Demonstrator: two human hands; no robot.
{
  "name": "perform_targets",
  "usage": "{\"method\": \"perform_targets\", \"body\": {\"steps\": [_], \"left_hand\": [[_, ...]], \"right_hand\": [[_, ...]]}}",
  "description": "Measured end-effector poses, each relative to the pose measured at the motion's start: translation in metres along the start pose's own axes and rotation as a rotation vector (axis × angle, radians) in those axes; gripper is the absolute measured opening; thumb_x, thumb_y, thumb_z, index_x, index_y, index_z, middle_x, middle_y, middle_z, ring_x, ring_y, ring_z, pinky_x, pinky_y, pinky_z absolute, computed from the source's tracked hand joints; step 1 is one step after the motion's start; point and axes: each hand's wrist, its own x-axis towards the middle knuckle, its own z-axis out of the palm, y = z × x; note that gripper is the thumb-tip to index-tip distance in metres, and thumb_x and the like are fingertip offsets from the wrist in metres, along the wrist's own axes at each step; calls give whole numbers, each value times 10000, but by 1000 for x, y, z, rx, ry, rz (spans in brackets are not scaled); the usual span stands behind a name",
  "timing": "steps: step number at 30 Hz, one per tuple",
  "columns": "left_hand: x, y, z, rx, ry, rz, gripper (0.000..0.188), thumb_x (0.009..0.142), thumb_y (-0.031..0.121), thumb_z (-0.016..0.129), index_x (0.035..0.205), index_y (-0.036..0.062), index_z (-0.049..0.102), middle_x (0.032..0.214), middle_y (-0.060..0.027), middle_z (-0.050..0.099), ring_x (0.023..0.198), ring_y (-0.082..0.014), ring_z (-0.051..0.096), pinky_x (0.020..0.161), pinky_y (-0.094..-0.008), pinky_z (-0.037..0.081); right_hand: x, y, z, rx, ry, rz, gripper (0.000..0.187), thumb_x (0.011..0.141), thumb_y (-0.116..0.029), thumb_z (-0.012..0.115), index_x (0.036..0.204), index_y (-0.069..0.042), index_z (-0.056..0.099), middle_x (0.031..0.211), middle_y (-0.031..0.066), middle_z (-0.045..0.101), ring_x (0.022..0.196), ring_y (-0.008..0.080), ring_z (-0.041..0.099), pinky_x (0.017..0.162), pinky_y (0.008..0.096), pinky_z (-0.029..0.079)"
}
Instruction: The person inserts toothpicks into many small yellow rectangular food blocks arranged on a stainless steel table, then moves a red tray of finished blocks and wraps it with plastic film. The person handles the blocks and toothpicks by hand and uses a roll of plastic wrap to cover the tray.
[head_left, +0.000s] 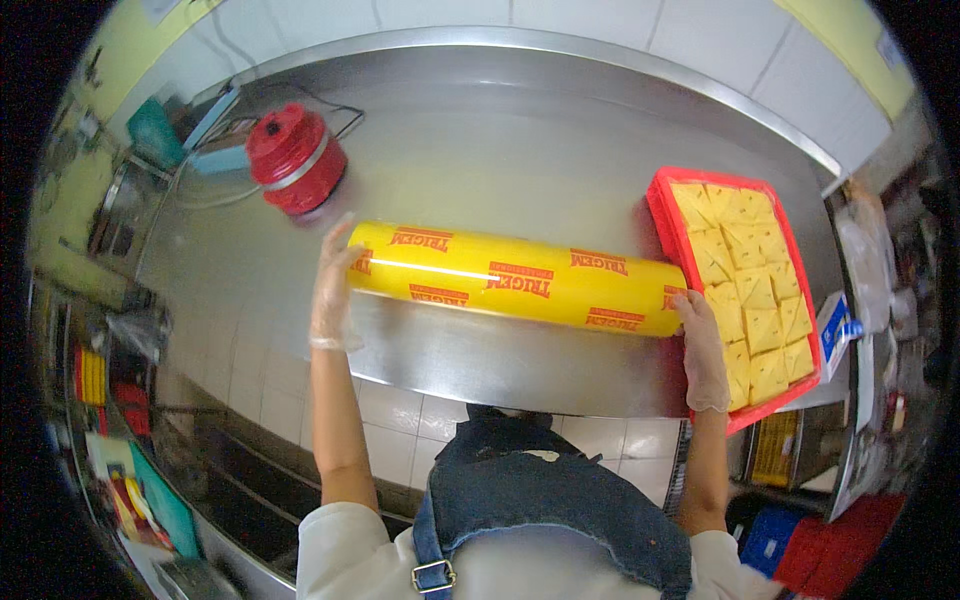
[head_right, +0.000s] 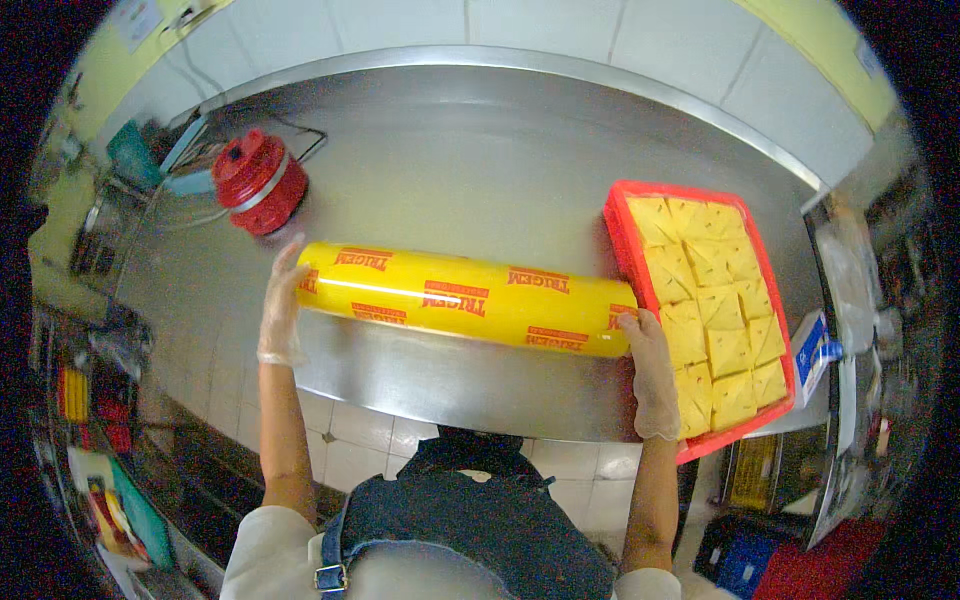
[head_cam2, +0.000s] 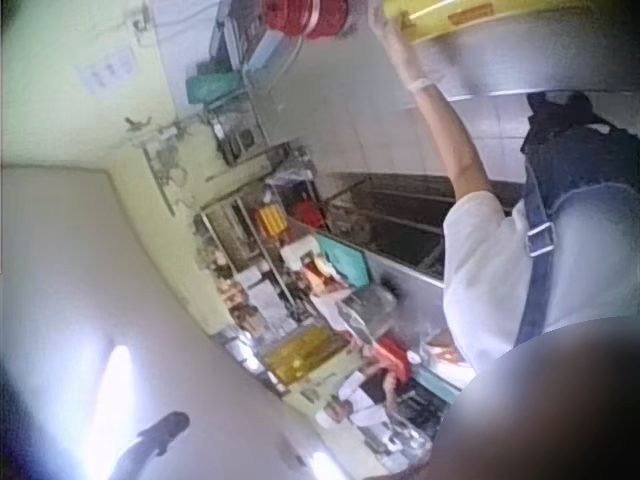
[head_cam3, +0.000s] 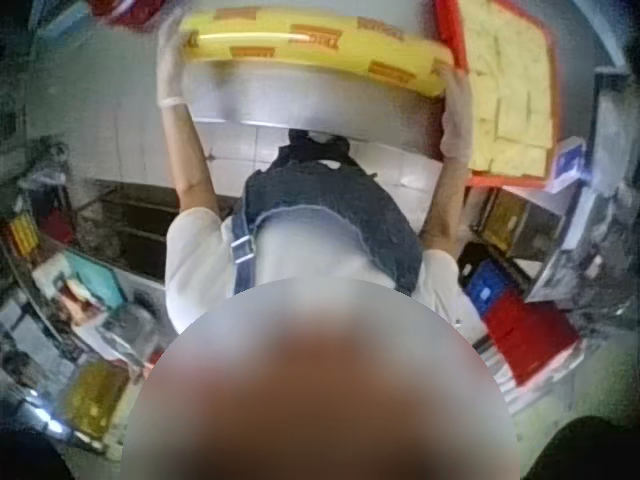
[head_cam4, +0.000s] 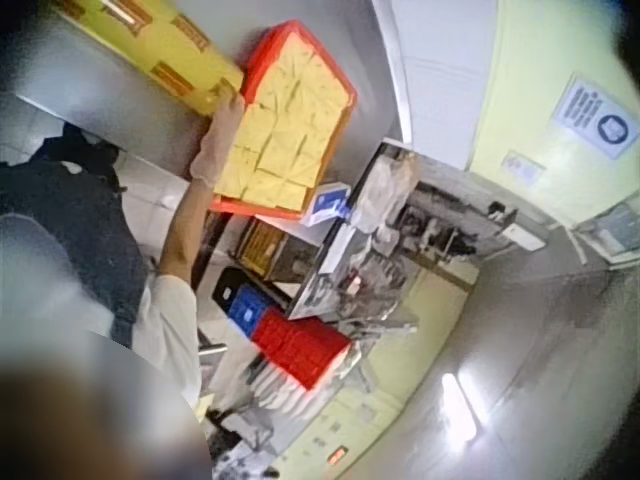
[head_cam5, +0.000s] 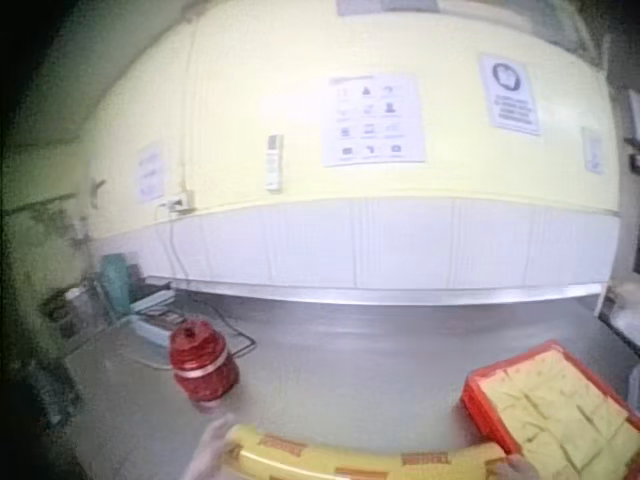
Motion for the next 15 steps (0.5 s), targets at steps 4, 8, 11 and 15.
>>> {"method": "perform_targets", "body": {"steps": [4, 8, 11, 15], "left_hand": [[20, -9, 9, -90, 28, 41, 534, 872, 215, 524, 1327, 15, 330, 1267, -122, 436, 1126, -194, 454, 966, -305, 337], [26, -8, 11, 1, -104, -4, 540, 880, 212, 527, 1334, 10, 317, 1291, -126, 412, 1177, -192, 409, 997, -311, 304], [32, -6, 10, 29, -151, 17, 564, 874, 223, 547, 1338, 8, 308, 1288, -127, 412, 1189, -200, 397, 1003, -315, 297], [34, -3, 3, 12, -193, -16, 629, 839, 226, 600, 1343, 6, 295, 1281, -132, 416, 1192, -213, 391, 1004, -339, 303]], "right_hand": [[-1, -10, -3, -162, -77, -211, 202, 804, -58, 529, 993, -4, 573, 826, 68, 573, 814, 125, 531, 737, 268, 413], [24, -22, 14, -674, 153, -565, 366, 767, -5, 543, 1131, -36, 527, 1051, 104, 577, 1021, 215, 527, 896, 330, 408], [51, -32, 38, -817, 99, -715, 379, 764, -29, 551, 1142, -63, 544, 1060, 97, 579, 1035, 258, 523, 911, 350, 415], [80, -42, 54, -1101, -206, -508, 242, 768, -60, 541, 1004, -56, 595, 945, 104, 578, 949, 279, 527, 838, 374, 434]]}}
